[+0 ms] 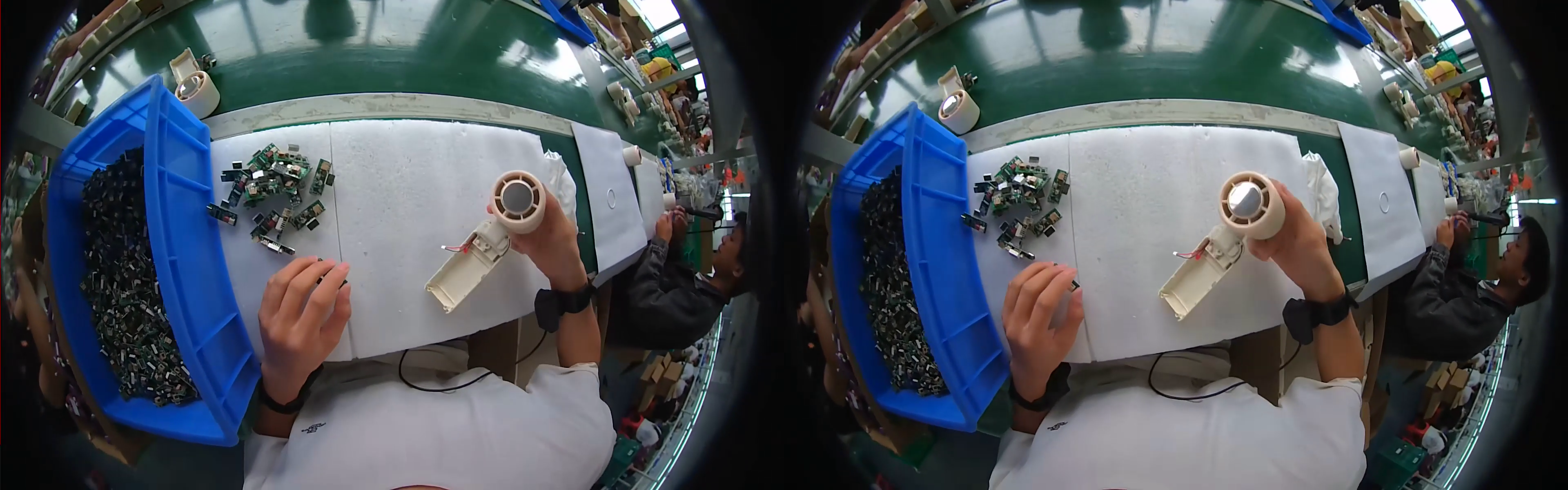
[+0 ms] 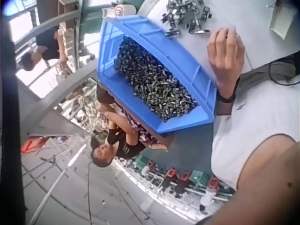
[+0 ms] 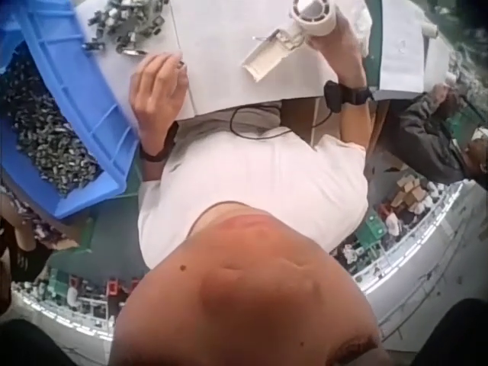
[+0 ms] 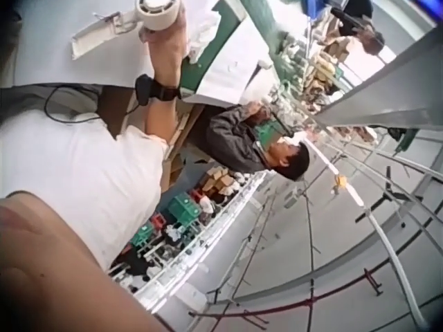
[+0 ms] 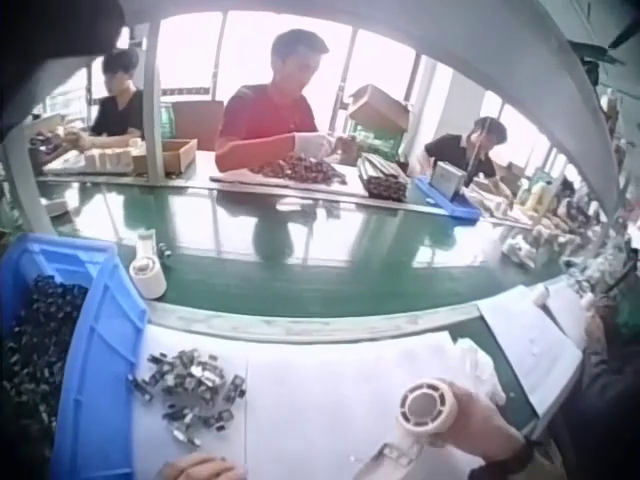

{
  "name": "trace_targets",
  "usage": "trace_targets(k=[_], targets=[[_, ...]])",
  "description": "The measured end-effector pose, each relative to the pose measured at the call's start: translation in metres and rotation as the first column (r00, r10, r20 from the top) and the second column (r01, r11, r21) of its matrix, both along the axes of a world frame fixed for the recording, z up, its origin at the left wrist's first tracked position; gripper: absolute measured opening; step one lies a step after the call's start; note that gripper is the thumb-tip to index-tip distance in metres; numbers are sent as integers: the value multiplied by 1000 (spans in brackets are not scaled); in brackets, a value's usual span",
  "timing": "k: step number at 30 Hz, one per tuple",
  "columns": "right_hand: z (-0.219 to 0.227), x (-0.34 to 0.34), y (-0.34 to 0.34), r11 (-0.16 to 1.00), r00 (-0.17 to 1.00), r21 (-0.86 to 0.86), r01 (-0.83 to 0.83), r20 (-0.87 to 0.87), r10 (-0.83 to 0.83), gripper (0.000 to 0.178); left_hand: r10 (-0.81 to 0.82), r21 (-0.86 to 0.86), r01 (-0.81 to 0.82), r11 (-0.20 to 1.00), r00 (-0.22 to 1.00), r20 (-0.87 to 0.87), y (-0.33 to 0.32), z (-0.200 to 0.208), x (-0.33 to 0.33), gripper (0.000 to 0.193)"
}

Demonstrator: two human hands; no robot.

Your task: Assembling small printed circuit boards into plastic housings on a production line.

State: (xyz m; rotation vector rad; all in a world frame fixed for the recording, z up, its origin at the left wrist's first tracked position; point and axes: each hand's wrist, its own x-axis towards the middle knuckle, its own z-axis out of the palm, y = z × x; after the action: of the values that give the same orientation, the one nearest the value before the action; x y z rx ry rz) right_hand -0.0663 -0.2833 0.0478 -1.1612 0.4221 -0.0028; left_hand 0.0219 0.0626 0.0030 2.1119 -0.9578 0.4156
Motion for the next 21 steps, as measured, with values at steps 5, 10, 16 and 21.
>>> trace_targets(k=[5, 10, 16, 21], targets=[[-4, 18, 0, 990, 990, -141, 25, -132, -44, 49, -11, 55, 11, 998, 1000, 0, -1, -3, 1, 27], [12, 15, 5, 729, 977, -662, -176, -207, 48, 56, 5, 72, -4, 997, 1000, -18, 0, -1, -2, 24], [6, 22, 20, 490, 959, -824, -283, -249, 135, 66, 13, 79, -12, 997, 1000, -6, -1, -3, -2, 25], [19, 3, 7, 485, 947, -813, -322, -281, 158, 70, 17, 56, -17, 998, 1000, -5, 0, -4, -2, 24]])
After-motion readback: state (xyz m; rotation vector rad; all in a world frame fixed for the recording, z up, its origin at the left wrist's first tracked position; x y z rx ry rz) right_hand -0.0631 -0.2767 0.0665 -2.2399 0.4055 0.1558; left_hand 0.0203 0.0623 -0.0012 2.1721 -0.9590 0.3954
